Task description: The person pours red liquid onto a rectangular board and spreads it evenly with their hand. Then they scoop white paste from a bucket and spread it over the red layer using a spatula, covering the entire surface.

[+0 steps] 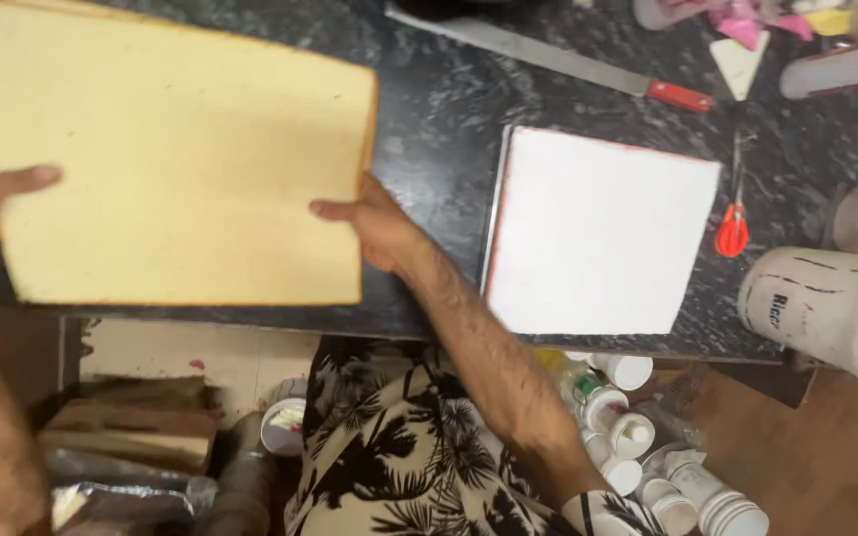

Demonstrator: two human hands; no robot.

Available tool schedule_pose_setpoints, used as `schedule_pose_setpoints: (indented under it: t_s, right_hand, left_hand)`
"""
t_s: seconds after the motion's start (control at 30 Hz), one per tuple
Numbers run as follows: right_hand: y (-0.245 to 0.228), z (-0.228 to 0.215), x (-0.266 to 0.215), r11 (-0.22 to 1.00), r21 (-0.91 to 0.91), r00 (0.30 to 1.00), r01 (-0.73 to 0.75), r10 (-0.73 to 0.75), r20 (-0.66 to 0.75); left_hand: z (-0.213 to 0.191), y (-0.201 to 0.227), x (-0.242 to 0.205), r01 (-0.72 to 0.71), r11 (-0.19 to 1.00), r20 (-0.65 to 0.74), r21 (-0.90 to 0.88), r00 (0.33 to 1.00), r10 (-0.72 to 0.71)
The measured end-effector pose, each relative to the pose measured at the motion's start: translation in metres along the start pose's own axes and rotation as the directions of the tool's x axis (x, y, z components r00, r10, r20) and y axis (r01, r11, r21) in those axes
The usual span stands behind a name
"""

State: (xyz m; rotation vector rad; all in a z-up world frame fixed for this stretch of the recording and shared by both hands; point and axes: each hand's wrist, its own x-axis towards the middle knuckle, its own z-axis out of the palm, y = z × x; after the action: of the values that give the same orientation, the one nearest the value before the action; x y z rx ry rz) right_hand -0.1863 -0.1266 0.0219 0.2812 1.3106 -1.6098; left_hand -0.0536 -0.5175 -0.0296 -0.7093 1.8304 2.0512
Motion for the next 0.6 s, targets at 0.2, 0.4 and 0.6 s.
schedule_pose_setpoints:
  t_s: [0.2, 0.4, 0.6]
  right_hand:
    - [0.014, -0.057, -0.058, 0.992, -0.090, 0.996, 0.091, -0.089, 0.017]
    - [-0.008, -0.192, -0.204, 0.991, -0.104, 0.971, 0.083, -0.103, -0.214]
    - [-0.036, -0.329, -0.333, 0.940, -0.300, 0.793, 0.164, -0.306, -0.527]
  left_hand:
    - [0.060, 0.014, -0.028, 0.058, 0.988, 0.128, -0.144, 0.991, -0.040]
    - [0.252, 0.017, -0.044, 0.175, 0.945, 0.168, -0.278, 0.977, -0.131]
    - [0.448, 0.006, -0.009, 0.131, 0.730, 0.437, -0.671, 0.865, 0.247]
